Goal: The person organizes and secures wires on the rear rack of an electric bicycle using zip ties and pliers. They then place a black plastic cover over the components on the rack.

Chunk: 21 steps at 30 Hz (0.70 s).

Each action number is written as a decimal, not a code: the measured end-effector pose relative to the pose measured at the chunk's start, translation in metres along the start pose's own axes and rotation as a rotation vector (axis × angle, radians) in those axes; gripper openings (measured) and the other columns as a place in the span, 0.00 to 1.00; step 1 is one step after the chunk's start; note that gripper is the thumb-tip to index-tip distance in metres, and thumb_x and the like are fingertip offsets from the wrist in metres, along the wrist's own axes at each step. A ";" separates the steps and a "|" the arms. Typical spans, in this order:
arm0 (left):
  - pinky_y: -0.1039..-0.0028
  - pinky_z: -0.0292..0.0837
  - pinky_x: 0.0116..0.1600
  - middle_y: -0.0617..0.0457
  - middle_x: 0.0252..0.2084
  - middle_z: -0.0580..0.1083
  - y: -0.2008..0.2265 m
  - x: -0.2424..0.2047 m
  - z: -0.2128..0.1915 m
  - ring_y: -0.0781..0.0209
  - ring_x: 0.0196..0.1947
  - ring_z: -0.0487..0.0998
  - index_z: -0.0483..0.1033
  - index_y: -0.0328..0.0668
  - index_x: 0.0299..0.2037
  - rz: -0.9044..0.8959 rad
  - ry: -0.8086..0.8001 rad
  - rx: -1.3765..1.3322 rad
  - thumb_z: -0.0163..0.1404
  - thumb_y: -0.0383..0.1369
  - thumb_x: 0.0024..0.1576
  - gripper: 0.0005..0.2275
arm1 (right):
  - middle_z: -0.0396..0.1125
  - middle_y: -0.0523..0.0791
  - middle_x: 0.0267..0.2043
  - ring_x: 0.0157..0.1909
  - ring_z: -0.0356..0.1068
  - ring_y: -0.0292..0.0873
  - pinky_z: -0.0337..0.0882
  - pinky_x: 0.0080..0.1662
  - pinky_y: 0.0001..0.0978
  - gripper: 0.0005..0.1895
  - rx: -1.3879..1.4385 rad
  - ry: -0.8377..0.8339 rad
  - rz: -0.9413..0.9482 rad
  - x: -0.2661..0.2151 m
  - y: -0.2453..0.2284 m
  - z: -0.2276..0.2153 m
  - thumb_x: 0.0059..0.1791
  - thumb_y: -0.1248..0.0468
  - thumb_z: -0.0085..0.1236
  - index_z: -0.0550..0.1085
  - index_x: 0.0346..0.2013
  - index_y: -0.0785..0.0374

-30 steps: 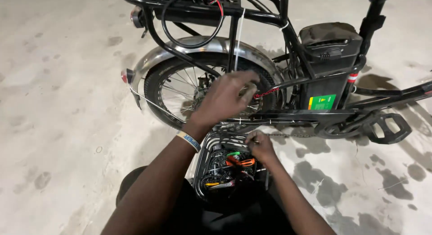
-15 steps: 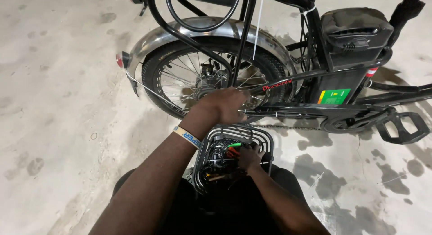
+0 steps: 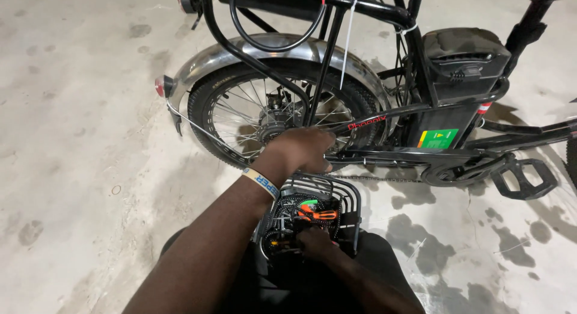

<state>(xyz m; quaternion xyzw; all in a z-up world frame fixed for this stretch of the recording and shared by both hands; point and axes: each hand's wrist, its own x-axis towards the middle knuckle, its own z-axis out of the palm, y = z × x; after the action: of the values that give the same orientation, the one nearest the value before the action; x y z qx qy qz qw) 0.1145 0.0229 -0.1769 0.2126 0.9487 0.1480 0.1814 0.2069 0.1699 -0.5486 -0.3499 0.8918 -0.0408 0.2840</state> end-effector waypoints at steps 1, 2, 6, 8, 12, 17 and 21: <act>0.48 0.73 0.48 0.37 0.45 0.75 0.002 -0.001 -0.002 0.35 0.48 0.76 0.73 0.32 0.49 0.000 0.005 0.010 0.52 0.43 0.52 0.22 | 0.68 0.48 0.50 0.58 0.63 0.54 0.54 0.60 0.62 0.16 -0.001 0.011 -0.002 0.005 0.010 -0.006 0.48 0.59 0.47 0.72 0.49 0.52; 0.52 0.71 0.49 0.42 0.52 0.71 0.003 -0.001 -0.004 0.40 0.51 0.73 0.70 0.39 0.51 -0.055 -0.047 0.020 0.52 0.44 0.51 0.22 | 0.71 0.44 0.46 0.53 0.67 0.49 0.61 0.52 0.49 0.16 0.173 0.068 -0.019 0.011 0.020 -0.013 0.42 0.58 0.55 0.74 0.44 0.48; 0.55 0.67 0.53 0.41 0.59 0.66 0.010 -0.013 -0.017 0.42 0.57 0.69 0.66 0.44 0.56 -0.179 -0.115 -0.028 0.51 0.45 0.53 0.23 | 0.78 0.41 0.40 0.41 0.75 0.38 0.69 0.43 0.28 0.02 0.924 0.442 -0.033 -0.044 -0.002 -0.119 0.38 0.64 0.63 0.80 0.23 0.52; 0.53 0.66 0.55 0.43 0.62 0.64 0.011 -0.017 -0.019 0.43 0.59 0.67 0.64 0.46 0.58 -0.188 -0.135 -0.031 0.49 0.48 0.54 0.24 | 0.76 0.40 0.35 0.36 0.72 0.35 0.69 0.38 0.26 0.03 1.016 0.596 -0.004 -0.066 -0.011 -0.155 0.39 0.66 0.65 0.79 0.26 0.55; 0.56 0.68 0.40 0.39 0.45 0.76 0.018 -0.011 -0.019 0.44 0.41 0.78 0.75 0.36 0.36 -0.167 -0.132 -0.028 0.48 0.43 0.57 0.15 | 0.72 0.40 0.32 0.36 0.70 0.31 0.69 0.42 0.21 0.07 1.218 0.905 -0.046 -0.094 -0.013 -0.207 0.41 0.69 0.65 0.78 0.33 0.63; 0.57 0.70 0.45 0.45 0.45 0.74 0.038 -0.016 -0.032 0.46 0.43 0.76 0.76 0.47 0.37 -0.146 0.039 -0.007 0.45 0.37 0.58 0.08 | 0.72 0.39 0.34 0.36 0.70 0.34 0.70 0.40 0.26 0.12 1.074 1.183 0.092 -0.124 -0.023 -0.243 0.39 0.65 0.67 0.75 0.35 0.58; 0.59 0.66 0.53 0.51 0.41 0.74 0.035 -0.016 -0.035 0.55 0.46 0.72 0.75 0.52 0.40 -0.206 0.222 0.020 0.49 0.33 0.55 0.06 | 0.65 0.44 0.37 0.39 0.64 0.44 0.63 0.45 0.36 0.15 0.458 1.538 0.179 -0.153 -0.037 -0.262 0.42 0.56 0.63 0.70 0.34 0.60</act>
<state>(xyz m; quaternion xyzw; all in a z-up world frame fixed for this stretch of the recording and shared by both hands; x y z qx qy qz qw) 0.1257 0.0388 -0.1286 0.0981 0.9811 0.1417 0.0875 0.1797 0.2082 -0.2466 -0.0843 0.8319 -0.4287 -0.3422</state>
